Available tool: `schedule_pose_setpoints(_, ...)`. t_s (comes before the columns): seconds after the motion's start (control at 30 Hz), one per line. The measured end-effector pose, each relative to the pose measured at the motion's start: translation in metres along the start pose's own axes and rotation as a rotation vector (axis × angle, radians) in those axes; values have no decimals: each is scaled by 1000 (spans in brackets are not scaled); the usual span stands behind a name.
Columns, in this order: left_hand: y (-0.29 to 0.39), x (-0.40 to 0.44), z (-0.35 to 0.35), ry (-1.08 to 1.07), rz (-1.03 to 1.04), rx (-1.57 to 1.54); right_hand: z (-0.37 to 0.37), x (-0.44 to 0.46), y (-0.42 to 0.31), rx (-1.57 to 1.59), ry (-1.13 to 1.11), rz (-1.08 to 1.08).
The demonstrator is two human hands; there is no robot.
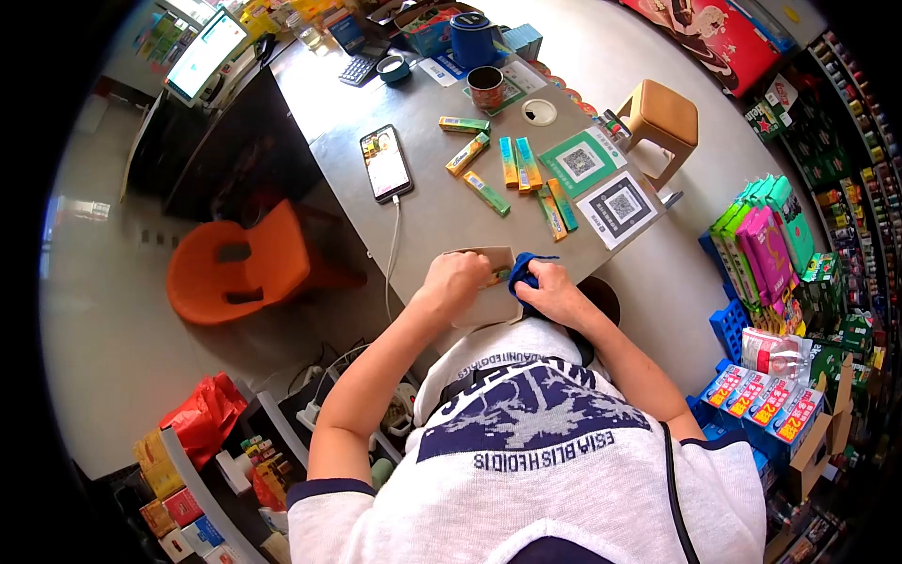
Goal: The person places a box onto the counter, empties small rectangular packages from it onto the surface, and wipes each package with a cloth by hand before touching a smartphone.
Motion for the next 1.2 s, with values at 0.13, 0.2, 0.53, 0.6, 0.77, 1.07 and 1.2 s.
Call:
schedule_pose_setpoints(0.13, 9, 3, 23, -63, 82, 264, 0, 1, -4, -55, 11, -73)
schedule_pose_setpoints(0.2, 8, 3, 29, -32, 83, 289, -3, -1, -11, -102, 18, -68)
schedule_pose_setpoints(0.53, 3, 1, 27, 293, 105, 126, -6, 6, -19, -219, 77, -60)
schedule_pose_setpoints(0.6, 10, -8, 13, 361, 124, 131, -8, 6, -19, -234, 85, -44)
schedule_pose_setpoints(0.77, 9, -31, -43, 526, -34, -46, -11, 6, -16, -229, 97, -26)
schedule_pose_setpoints(1.07, -105, 41, 45, 473, -296, -402, -20, -2, -20, -54, 182, -51)
schedule_pose_setpoints(1.2, -90, 56, 49, 484, -416, -555, -27, -7, -4, 133, 240, -34)
Point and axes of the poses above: each hand's wrist, its own x-axis towards the middle knuckle, its own z-axis out of the palm, y = z × x, the point moved 1 cm from there along x, towards the middle knuckle, and after that the axes turned 2 degrees about z, right-handed, at the moved point
